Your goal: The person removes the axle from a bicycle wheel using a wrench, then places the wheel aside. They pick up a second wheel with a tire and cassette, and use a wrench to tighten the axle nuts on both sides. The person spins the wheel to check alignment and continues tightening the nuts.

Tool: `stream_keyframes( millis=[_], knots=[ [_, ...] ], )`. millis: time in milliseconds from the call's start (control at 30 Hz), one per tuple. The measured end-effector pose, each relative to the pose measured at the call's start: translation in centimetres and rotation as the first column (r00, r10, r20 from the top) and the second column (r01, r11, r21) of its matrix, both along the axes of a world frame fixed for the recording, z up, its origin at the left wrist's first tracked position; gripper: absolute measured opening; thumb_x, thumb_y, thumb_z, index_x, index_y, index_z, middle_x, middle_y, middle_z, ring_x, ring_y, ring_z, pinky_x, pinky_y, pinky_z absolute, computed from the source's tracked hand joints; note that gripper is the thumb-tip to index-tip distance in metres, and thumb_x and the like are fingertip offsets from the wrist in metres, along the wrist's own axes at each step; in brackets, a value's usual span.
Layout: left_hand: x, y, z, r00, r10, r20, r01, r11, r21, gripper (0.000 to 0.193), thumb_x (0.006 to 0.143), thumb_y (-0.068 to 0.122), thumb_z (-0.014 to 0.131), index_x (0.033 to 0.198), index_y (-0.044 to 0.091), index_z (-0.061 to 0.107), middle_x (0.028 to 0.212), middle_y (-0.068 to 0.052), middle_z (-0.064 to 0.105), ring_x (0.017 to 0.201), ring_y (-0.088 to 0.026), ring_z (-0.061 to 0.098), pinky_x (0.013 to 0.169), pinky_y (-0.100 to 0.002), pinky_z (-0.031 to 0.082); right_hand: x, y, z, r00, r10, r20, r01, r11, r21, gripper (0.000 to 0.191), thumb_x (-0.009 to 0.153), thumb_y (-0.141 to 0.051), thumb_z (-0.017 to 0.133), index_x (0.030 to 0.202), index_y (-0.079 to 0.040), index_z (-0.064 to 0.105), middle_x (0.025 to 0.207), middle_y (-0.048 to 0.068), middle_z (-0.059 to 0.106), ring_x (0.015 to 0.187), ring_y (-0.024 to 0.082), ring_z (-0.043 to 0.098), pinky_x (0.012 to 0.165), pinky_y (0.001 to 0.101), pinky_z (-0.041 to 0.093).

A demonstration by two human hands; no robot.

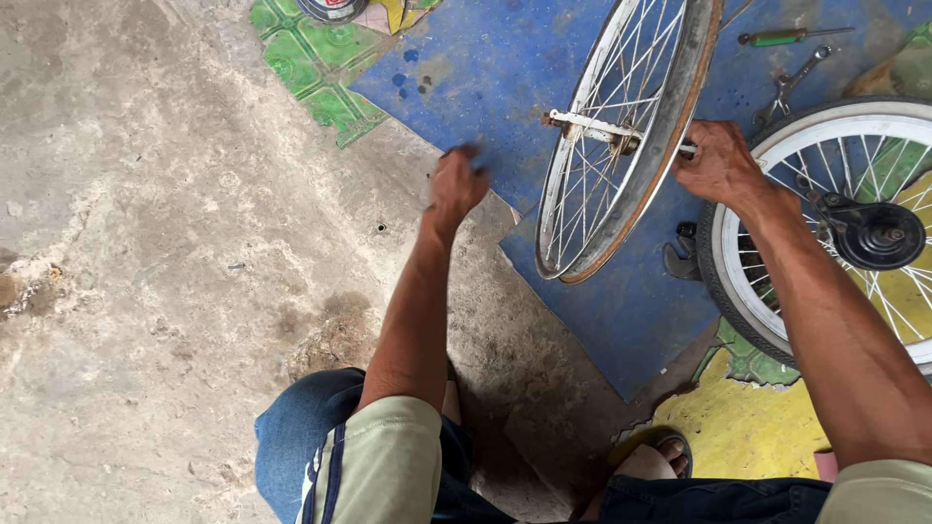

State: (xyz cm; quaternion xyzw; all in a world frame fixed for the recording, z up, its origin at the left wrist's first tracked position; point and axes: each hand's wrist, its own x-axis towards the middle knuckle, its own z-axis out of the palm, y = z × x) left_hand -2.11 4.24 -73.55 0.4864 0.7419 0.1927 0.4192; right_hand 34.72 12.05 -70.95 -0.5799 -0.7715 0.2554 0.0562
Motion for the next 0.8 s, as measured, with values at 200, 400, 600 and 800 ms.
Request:
stream_keyframes(
  millis=[200, 400, 600, 800],
  knots=[
    [5.7, 3.8, 2.6, 0.517, -0.015, 0.856, -0.202, 0.97, 0.139, 0.055, 0.083, -0.003, 0.073, 0.134, 0.012, 0.057, 0.134, -0.013, 0.062, 0.109, -0.025, 0.07, 0.094, -0.036, 0.063, -0.5, -0.8, 0.8, 1.0, -0.004, 0.009, 0.004, 1.0, -0.006, 0.017, 0.098, -0.021, 0.074, 0.11, -0.008, 0.075, 0.077, 0.012, 0.067, 0.06, 0.018, 0.063, 0.058, 0.0383, 0.056],
    [6.3, 3.8, 3.3, 0.708, -0.126, 0.695, -0.189, 0.914, 0.358, 0.035, 0.084, -0.009, 0.071, 0.115, 0.006, 0.071, 0.107, -0.009, 0.077, 0.095, -0.019, 0.076, 0.084, -0.034, 0.065, -1.7, -1.5, 2.3, 0.998, 0.009, -0.063, -0.008, 1.0, 0.016, 0.017, 0.098, -0.011, 0.068, 0.114, -0.009, 0.074, 0.077, 0.011, 0.069, 0.056, 0.014, 0.06, 0.055, 0.0333, 0.053],
    [6.0, 3.8, 2.3, 0.686, -0.098, 0.721, -0.219, 0.917, 0.333, 0.027, 0.087, -0.01, 0.067, 0.108, 0.005, 0.073, 0.095, -0.008, 0.078, 0.085, -0.016, 0.076, 0.079, -0.032, 0.068, -1.7, -2.2, 3.2, 0.979, 0.124, -0.162, -0.108, 0.989, 0.105, 0.018, 0.097, -0.006, 0.064, 0.111, -0.007, 0.074, 0.074, 0.009, 0.066, 0.052, 0.012, 0.053, 0.048, 0.0332, 0.046],
    [6.2, 4.2, 2.1, 0.666, -0.095, 0.74, -0.26, 0.9, 0.349, 0.028, 0.086, -0.011, 0.067, 0.11, 0.002, 0.073, 0.098, -0.01, 0.077, 0.085, -0.017, 0.073, 0.075, -0.033, 0.065, -1.3, -2.1, 2.5, 0.982, 0.187, -0.003, -0.179, 0.946, 0.27, 0.02, 0.099, 0.002, 0.059, 0.08, 0.002, 0.064, 0.062, 0.008, 0.055, 0.05, 0.014, 0.049, 0.043, 0.0334, 0.042]
  ],
)
